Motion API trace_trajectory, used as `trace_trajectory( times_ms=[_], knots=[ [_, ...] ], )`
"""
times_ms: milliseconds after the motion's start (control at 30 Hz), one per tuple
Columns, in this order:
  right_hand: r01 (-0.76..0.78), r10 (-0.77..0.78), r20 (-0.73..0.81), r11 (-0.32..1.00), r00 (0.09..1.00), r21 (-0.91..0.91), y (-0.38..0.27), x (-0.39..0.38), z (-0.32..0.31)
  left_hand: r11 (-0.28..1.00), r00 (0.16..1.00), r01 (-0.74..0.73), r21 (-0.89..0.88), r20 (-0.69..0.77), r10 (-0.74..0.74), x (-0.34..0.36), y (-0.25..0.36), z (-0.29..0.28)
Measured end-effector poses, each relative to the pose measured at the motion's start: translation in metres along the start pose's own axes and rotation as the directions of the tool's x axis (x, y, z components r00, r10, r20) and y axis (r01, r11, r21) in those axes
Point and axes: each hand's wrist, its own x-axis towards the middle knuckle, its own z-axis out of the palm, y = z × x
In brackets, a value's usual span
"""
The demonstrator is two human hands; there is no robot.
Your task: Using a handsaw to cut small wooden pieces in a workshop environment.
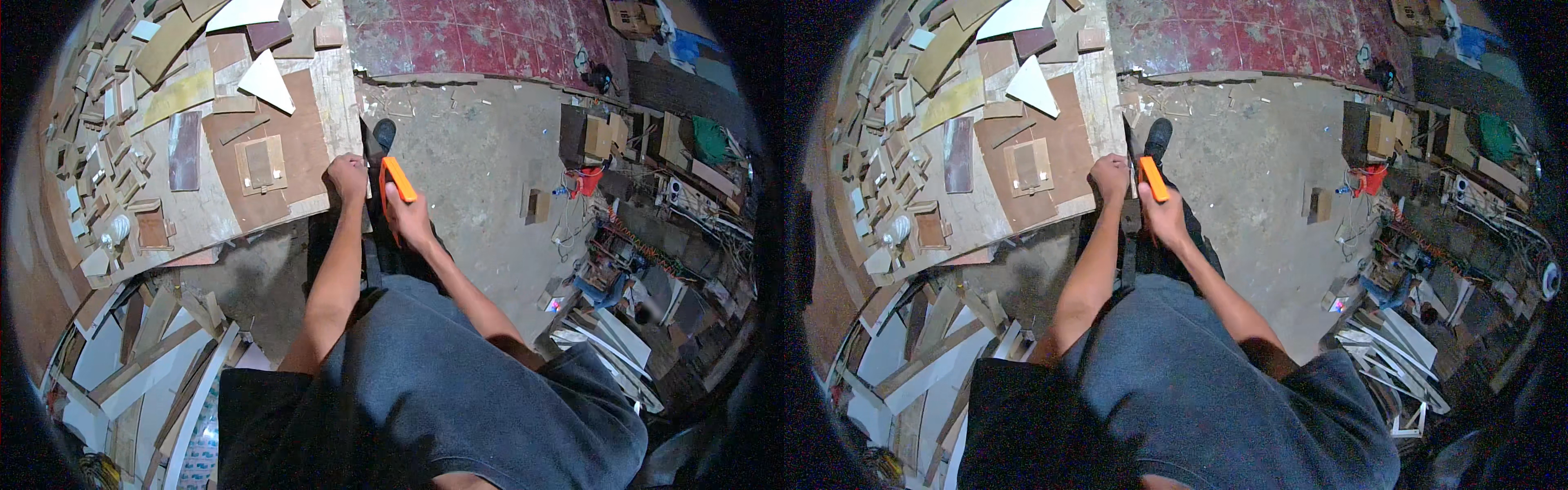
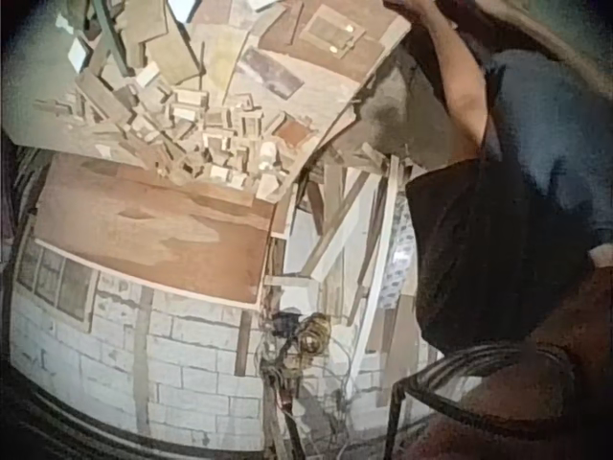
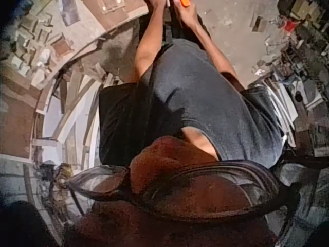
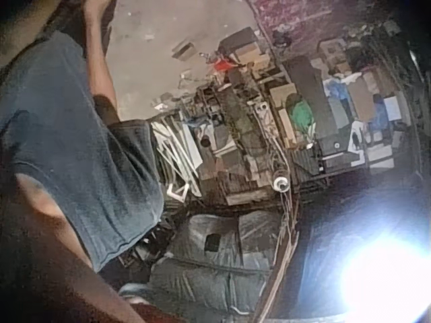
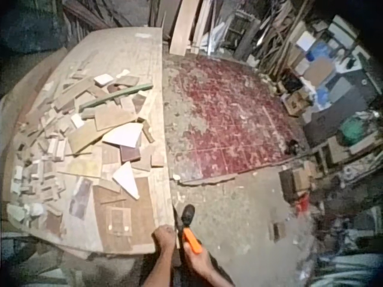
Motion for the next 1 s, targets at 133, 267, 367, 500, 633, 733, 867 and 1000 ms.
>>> trace_trajectory(
  times_ms=[133,267,367,500,633,733,867,1000],
  knots=[
    [-0.104,0.103,0.050,0.994,0.993,0.030,-0.024,-0.025,0.002,0.999,0.997,-0.003,0.033,-0.073,0.005,0.004,-0.018,-0.005],
    [-0.023,0.021,0.034,0.999,0.999,0.046,0.000,-0.035,-0.011,0.999,0.999,0.036,0.017,-0.036,-0.035,0.003,-0.011,-0.004],
    [-0.068,0.067,0.022,0.996,0.998,0.061,0.003,-0.010,-0.006,0.999,0.998,0.048,-0.001,-0.035,-0.048,-0.001,0.005,-0.002],
    [-0.091,0.085,0.069,0.991,0.994,0.093,-0.006,-0.026,-0.004,0.999,0.996,0.028,0.030,-0.088,-0.025,0.001,-0.016,-0.004],
    [-0.081,0.079,0.060,0.996,0.995,0.042,0.002,-0.041,-0.009,1.000,0.998,0.030,0.001,-0.057,-0.030,0.000,-0.013,0.002],
    [0.023,-0.016,0.111,0.998,0.994,-0.057,0.005,-0.042,0.004,0.995,0.996,-0.018,0.100,-0.089,0.027,-0.001,-0.011,0.004],
    [0.013,-0.011,0.099,1.000,0.995,-0.019,-0.008,-0.046,0.003,0.997,0.994,-0.021,0.071,-0.109,0.029,-0.002,-0.018,0.003],
    [0.224,-0.224,0.025,0.947,0.974,-0.232,-0.024,-0.060,-0.003,0.998,0.996,0.017,0.067,-0.086,-0.011,-0.004,-0.019,0.004]
  ],
)
